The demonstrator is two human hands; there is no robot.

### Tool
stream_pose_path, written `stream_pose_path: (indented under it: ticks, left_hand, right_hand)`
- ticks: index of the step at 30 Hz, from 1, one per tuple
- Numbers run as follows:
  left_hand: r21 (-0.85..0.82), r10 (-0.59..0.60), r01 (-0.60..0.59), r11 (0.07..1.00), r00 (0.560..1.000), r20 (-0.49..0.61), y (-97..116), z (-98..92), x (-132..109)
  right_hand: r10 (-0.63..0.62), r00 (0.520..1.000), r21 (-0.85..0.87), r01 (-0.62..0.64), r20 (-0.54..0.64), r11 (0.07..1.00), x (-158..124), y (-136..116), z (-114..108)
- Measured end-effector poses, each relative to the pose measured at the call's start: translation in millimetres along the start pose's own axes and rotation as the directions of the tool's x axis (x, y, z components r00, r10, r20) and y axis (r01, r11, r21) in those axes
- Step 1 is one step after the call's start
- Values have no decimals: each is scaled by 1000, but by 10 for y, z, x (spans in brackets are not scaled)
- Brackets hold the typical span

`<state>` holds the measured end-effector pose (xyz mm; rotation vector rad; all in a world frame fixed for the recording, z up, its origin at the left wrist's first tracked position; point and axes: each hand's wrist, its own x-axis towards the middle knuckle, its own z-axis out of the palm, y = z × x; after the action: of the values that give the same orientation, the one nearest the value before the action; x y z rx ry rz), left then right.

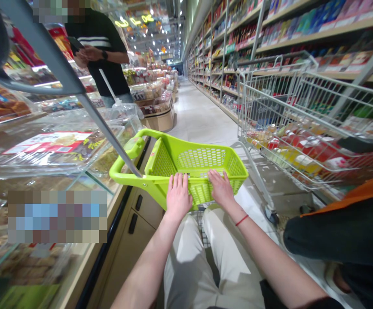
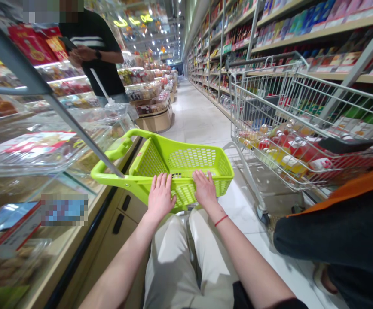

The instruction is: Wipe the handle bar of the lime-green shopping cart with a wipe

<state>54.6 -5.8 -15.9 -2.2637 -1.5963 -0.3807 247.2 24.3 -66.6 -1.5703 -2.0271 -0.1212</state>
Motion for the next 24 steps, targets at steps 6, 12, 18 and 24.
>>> stream_pose_path:
  ticks: [6,12,18,24]
  left_hand:
    - [-10,-2,2,1000,1000,-5,-2,4,-5]
    - [-9,-8,8,1000,1000,12,4,7,0]
    - [-16,-5,6,1000,1000,16,6,-14,-2]
    - [-20,-4,4,1000,1000,0,2,3,-9]
  right_hand:
    - [130,988,-68,-135,-83,988,-45,-11,58]
    - [-102,995,132,101,4,986,114,-533,168]
    - [-167,986,127,165,5,978,84,-365,104]
    - [23,999,-12,-24,-36,1000,-85,176,26]
